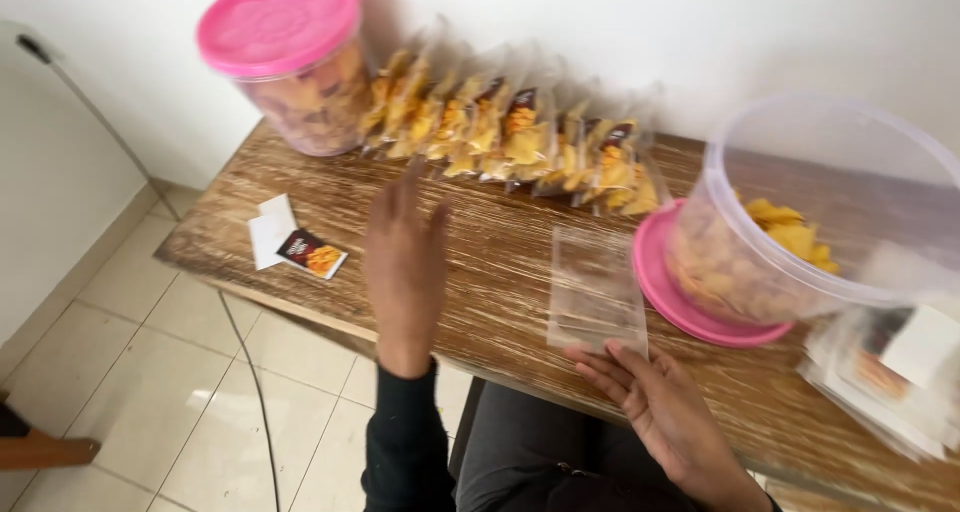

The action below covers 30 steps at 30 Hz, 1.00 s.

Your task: Packing cassava chips into small plastic bags from a larger container and organizing them on a table.

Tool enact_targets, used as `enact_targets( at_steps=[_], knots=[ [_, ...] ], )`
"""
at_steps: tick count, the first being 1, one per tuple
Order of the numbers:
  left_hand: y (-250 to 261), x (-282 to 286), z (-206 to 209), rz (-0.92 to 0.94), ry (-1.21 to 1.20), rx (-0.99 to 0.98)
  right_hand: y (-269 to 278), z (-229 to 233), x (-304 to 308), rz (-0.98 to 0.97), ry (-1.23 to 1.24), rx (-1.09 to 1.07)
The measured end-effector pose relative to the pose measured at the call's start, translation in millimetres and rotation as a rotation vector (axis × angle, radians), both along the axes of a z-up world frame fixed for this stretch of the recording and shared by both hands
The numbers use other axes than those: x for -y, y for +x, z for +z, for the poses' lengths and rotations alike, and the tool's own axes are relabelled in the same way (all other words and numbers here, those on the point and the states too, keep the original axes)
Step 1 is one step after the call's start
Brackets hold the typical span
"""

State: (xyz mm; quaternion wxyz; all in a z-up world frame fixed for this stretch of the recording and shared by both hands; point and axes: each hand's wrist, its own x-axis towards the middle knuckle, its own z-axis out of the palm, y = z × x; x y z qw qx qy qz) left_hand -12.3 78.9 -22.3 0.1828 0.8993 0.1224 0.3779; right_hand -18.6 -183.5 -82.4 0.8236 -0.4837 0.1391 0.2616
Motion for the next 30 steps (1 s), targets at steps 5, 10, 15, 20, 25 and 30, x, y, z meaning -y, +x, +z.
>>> enact_targets(
  at_steps=[5,10,15,20,25,30],
  knots=[
    [-25.6,-135.2,-87.2,0.422,-0.069,-0.416,-6.5,38.5,-18.4,0.03,-0.032,-0.199],
    [-28.7,-185.5,-115.0,0.411,0.002,-0.513,-8.4,46.5,-16.9,0.07,-0.097,-0.355],
    [-23.5,-183.9,-101.3,0.355,-0.147,-0.441,-2.2,-5.1,21.5,0.303,-0.114,-0.361],
    [-18.0,-173.0,-102.3,0.315,-0.029,-0.174,1.0,22.0,18.0,0.325,-0.261,-0.342],
    [-16.1,-164.5,-96.0,0.317,-0.024,-0.119,18.1,16.4,20.7,0.336,-0.36,-0.202],
    [-21.1,-157.1,-86.1,0.233,-0.073,-0.054,23.1,41.9,23.3,0.376,-1.035,0.388]
  ],
)
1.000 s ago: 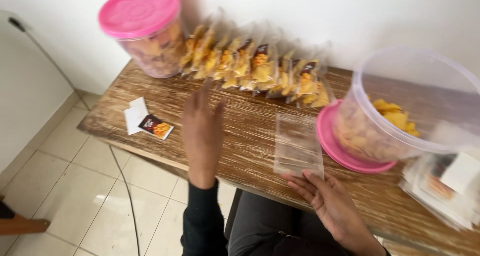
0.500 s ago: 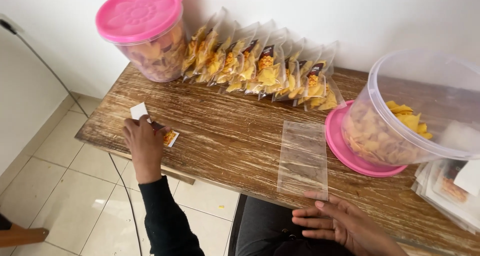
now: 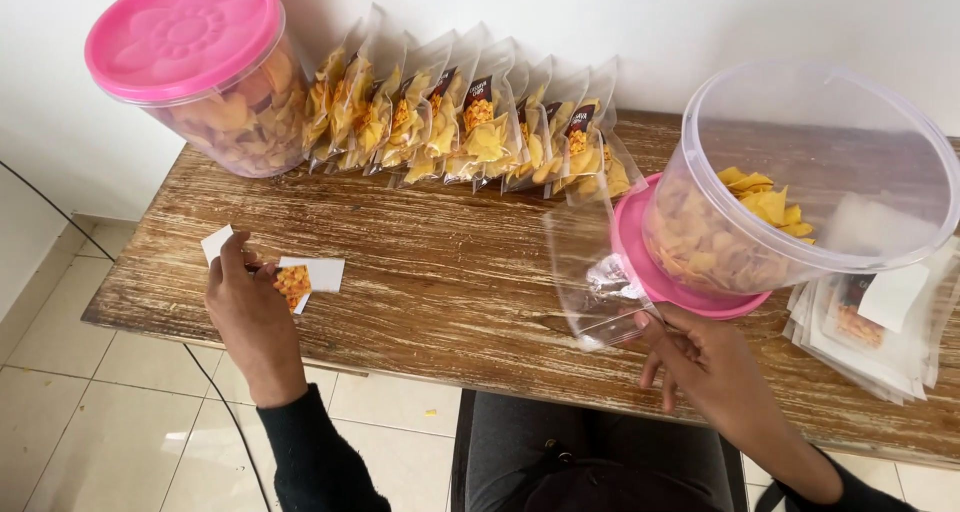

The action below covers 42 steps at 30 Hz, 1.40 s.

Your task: Packing cassava chips into small plastic bags from a larger container and organizing them on a table.

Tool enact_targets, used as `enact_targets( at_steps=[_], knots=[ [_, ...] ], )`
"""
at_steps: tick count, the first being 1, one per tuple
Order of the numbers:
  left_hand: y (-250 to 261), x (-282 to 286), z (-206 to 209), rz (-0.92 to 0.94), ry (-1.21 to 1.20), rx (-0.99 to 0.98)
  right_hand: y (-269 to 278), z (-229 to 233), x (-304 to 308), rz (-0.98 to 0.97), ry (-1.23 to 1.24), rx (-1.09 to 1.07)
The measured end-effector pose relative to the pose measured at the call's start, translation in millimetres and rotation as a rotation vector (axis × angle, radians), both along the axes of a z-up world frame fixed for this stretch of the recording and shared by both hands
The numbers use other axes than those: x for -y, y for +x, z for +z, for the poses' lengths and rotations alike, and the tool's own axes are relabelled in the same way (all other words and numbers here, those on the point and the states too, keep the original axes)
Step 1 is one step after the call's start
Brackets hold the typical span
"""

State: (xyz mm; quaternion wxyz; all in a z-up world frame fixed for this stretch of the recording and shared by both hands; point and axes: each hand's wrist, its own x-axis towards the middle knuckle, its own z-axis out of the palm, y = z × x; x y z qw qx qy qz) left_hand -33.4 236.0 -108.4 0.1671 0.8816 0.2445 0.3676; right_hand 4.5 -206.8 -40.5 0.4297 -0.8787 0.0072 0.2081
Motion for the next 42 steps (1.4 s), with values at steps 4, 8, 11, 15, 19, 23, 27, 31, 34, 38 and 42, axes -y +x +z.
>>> enact_targets(
  at_steps=[4,8,11,15,19,23,27,31,34,38,42],
  knots=[
    [-8.0,21.7,26.1,-0.13,-0.118,0.095,10.7,28.8,6.9,0.214,-0.007,0.484],
    [-12.0,63.3,54.4,-0.247,-0.462,0.468,34.2,79.4,-5.6,0.379,0.078,0.74],
    [-15.9,93.0,60.2,-0.217,-0.467,0.554,72.0,82.9,-34.7,0.608,-0.023,0.763],
    [-16.8,122.1,44.6,-0.315,-0.86,0.65,105.4,29.8,-93.2,0.722,-0.206,0.482],
    [-20.2,144.5,53.8,-0.412,-0.898,0.552,135.2,-35.9,-111.0,0.883,-0.564,0.717],
    [-22.5,148.6,64.3,-0.606,-0.659,0.145,106.2,8.5,-115.8,0.821,-0.279,0.782],
    [-15.4,162.0,69.0,-0.59,-0.63,0.186,74.4,22.7,-114.4,0.851,0.24,0.47],
    [-2.0,173.6,50.6,-0.583,-0.936,0.357,45.4,33.7,-111.6,0.482,0.368,0.069],
    [2.8,183.0,34.4,-0.544,-0.898,0.264,41.4,26.9,-107.4,0.453,0.419,-0.017],
    [-6.0,194.8,45.1,-0.503,-0.405,0.273,36.1,33.8,-102.9,0.418,0.464,0.463],
    [-10.4,211.2,51.1,-0.521,-0.263,0.377,28.1,45.0,-108.0,0.451,0.555,0.637]
  ],
)
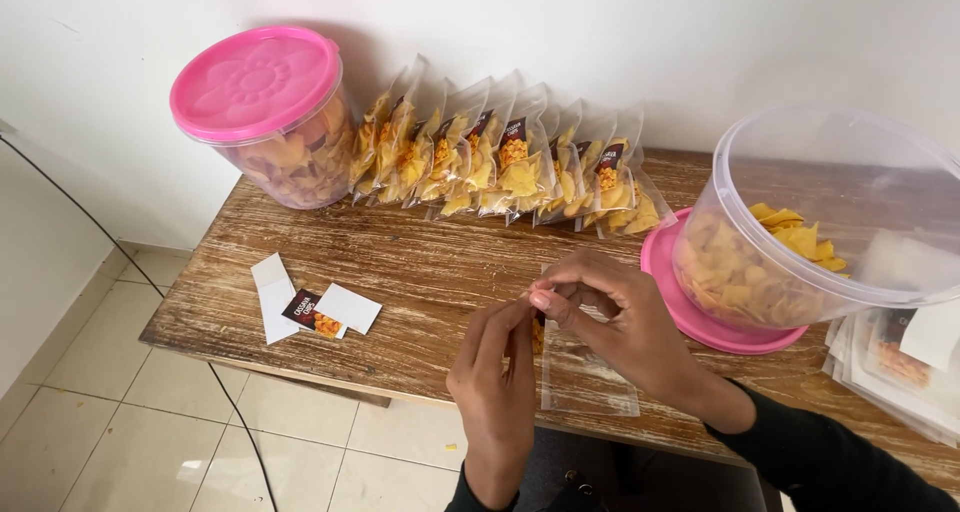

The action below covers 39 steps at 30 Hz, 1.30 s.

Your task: Packing cassava chips into small plastic bags from a larger container and organizing them on a table.

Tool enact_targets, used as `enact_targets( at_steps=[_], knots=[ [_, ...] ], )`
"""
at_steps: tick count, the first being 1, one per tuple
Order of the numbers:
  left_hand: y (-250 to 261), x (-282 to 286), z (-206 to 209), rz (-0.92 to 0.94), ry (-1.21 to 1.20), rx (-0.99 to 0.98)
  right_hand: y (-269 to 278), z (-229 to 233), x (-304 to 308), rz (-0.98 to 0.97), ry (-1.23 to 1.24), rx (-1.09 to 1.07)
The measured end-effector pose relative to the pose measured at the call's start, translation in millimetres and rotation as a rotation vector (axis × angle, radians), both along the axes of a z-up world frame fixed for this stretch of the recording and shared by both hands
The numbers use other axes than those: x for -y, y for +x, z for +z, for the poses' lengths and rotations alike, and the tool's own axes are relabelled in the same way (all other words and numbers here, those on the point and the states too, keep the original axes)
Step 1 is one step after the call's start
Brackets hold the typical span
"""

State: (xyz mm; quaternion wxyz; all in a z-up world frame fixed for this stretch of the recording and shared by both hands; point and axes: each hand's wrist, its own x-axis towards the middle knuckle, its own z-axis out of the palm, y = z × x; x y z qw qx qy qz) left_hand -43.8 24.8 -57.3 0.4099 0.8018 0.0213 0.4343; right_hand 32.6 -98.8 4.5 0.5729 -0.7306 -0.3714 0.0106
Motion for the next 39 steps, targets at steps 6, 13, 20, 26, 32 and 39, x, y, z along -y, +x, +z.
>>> enact_targets(
  at_steps=[6,13,20,26,32,39],
  knots=[
    [-5.3,9.6,14.1,-0.005,-0.072,0.015,-4.0,-8.7,3.1,-0.071,0.052,0.221],
    [-2.5,19.6,15.1,0.035,-0.075,0.097,-10.6,-15.0,10.4,-0.102,0.037,0.097],
    [-1.7,26.6,17.5,-0.028,-0.135,0.102,-14.0,-27.2,17.4,-0.128,0.09,0.075],
    [-0.4,33.6,15.5,-0.02,-0.097,0.138,-21.0,-23.6,19.9,-0.175,0.085,0.015],
    [-1.9,41.3,-0.6,-0.081,0.021,0.111,-25.5,-27.0,29.5,-0.252,0.237,-0.235],
    [-7.7,27.0,25.4,-0.308,-0.181,-0.141,-25.0,-24.9,43.3,-0.091,-0.038,0.036]
  ],
)
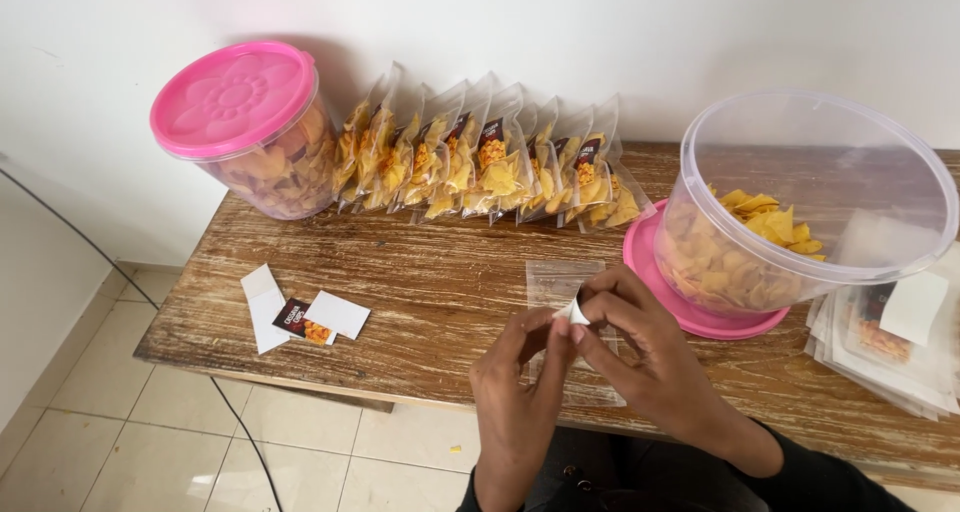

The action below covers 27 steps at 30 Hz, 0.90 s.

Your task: Packing cassava chips into small plastic bags from a larger container and organizing them on a table.

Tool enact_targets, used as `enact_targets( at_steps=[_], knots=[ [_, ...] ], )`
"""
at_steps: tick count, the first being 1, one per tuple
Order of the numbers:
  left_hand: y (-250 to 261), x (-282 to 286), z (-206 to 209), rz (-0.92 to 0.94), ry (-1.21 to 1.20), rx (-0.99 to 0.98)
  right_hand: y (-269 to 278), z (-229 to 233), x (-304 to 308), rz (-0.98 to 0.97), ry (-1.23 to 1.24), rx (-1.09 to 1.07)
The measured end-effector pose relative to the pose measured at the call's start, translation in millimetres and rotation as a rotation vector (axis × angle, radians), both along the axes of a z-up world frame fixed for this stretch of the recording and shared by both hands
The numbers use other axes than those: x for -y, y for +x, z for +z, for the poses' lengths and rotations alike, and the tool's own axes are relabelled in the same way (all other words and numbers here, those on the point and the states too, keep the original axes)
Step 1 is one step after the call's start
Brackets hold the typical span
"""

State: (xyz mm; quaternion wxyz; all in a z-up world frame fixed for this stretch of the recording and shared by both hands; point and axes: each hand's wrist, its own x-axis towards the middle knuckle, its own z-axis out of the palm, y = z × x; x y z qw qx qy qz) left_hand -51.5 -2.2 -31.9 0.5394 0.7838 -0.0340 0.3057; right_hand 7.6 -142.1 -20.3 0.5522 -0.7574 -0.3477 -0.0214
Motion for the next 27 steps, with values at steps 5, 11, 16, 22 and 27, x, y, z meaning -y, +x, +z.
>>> enact_targets(
  at_steps=[5,11,16,22,27],
  knots=[
    [7.3,-60.7,-50.8,0.345,0.089,-0.112,12.0,-39.0,13.4,-0.119,0.127,-0.341],
    [25.0,-160.4,-82.5,0.67,0.504,-0.473,26.4,-34.0,26.3,-0.299,0.009,-0.525],
    [28.5,-133.5,-50.7,0.838,0.953,-0.545,30.1,-37.1,19.4,-0.225,0.21,-0.453],
    [18.5,-29.3,-23.5,0.072,0.595,0.086,18.1,9.1,-1.1,-0.278,-0.072,-0.791],
    [20.8,-13.6,-16.0,0.028,0.291,0.042,15.1,2.2,2.7,-0.066,0.088,-0.643]
  ],
)
